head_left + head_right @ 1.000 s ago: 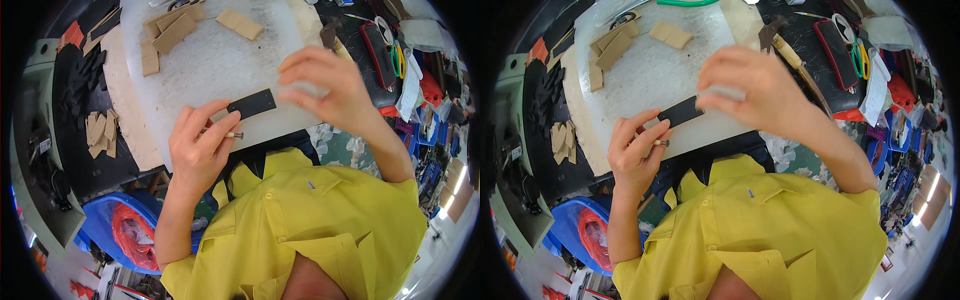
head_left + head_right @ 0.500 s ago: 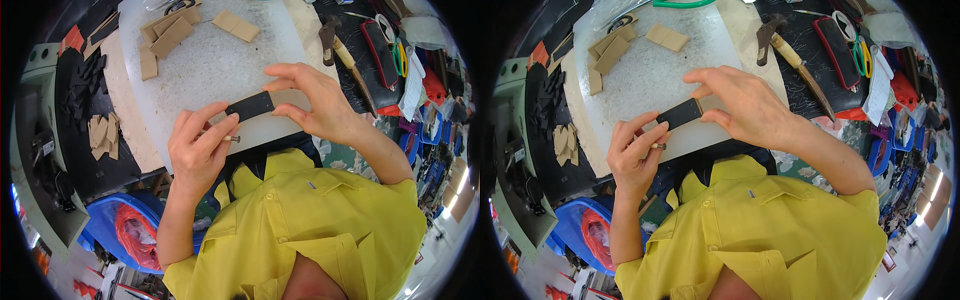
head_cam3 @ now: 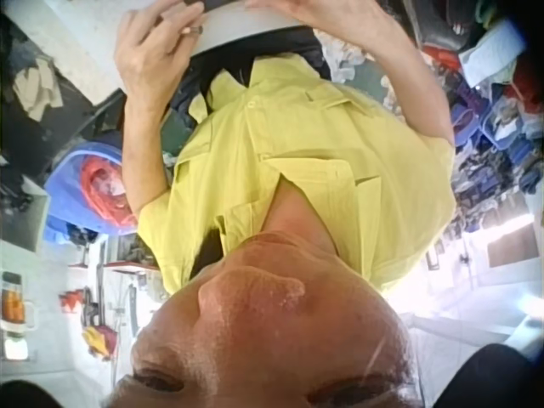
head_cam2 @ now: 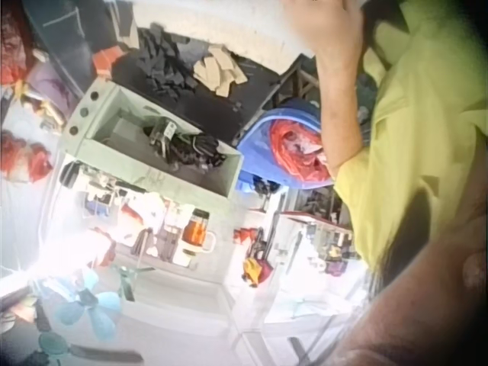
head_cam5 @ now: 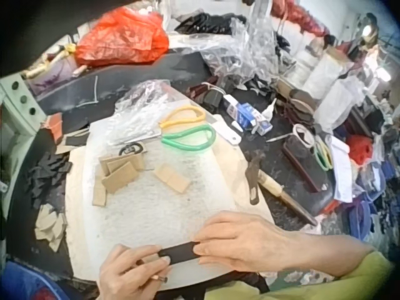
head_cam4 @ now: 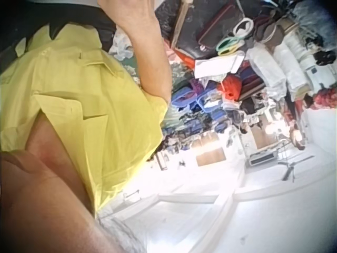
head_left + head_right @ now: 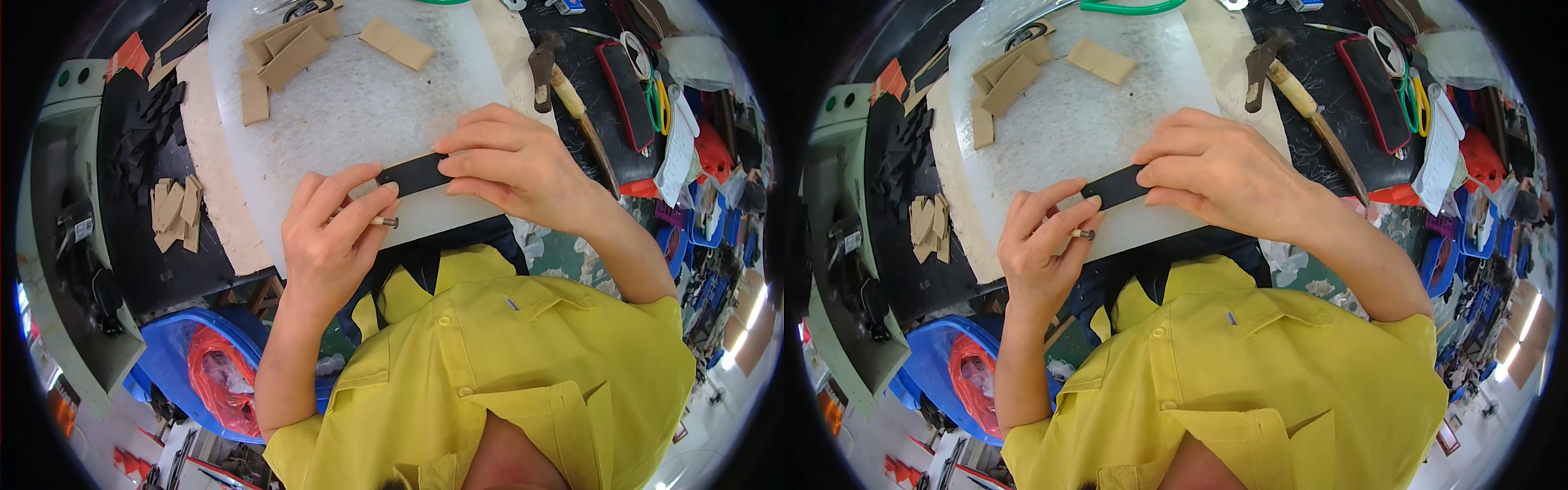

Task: The person assembles small shoe components by placing a black rectangular piece onto a beige cardboard-like piece. They use a metal punch and a hammer to drive fasteners through the aligned materials. The person repeats this process for multiple units, stacking the finished assemblies on the workbench.

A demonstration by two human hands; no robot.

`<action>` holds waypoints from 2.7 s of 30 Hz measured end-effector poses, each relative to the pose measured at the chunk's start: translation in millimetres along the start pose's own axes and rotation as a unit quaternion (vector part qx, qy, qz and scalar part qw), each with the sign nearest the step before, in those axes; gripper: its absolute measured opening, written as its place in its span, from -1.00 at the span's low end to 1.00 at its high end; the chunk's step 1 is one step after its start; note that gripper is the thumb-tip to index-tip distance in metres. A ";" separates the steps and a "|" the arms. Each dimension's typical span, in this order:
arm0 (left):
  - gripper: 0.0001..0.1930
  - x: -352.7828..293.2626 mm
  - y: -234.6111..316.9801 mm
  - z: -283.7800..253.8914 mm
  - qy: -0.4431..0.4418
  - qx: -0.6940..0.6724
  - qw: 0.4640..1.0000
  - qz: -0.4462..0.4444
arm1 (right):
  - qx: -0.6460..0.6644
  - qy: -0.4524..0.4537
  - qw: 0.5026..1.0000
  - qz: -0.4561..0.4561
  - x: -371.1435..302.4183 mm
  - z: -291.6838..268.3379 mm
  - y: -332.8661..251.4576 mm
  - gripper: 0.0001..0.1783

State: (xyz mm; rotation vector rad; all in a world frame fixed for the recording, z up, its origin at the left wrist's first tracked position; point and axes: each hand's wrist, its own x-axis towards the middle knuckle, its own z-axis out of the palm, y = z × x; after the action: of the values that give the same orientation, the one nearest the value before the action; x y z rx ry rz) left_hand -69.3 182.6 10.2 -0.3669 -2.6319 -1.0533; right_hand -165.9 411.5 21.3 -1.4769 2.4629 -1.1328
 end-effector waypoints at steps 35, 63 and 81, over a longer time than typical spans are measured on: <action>-0.73 28.5 16.2 -29.6 0.132 -0.599 0.743 -0.270 | -0.083 -0.005 0.994 -0.071 0.6 2.0 1.0 -0.83; -0.82 28.0 17.1 38.0 0.060 -0.120 0.990 -0.039 | -0.086 0.044 0.995 -0.034 -6.9 -1.8 1.9 -0.82; -0.76 27.8 25.3 37.6 0.062 0.047 0.993 0.091 | -0.161 0.096 0.954 0.235 -17.2 -98.5 -55.4 -0.65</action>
State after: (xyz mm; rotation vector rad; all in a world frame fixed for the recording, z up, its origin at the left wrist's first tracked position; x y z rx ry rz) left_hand -92.8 230.3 9.8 -0.4915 -2.4738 -0.8614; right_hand -154.2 464.8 121.7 -0.7663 3.0159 -0.8435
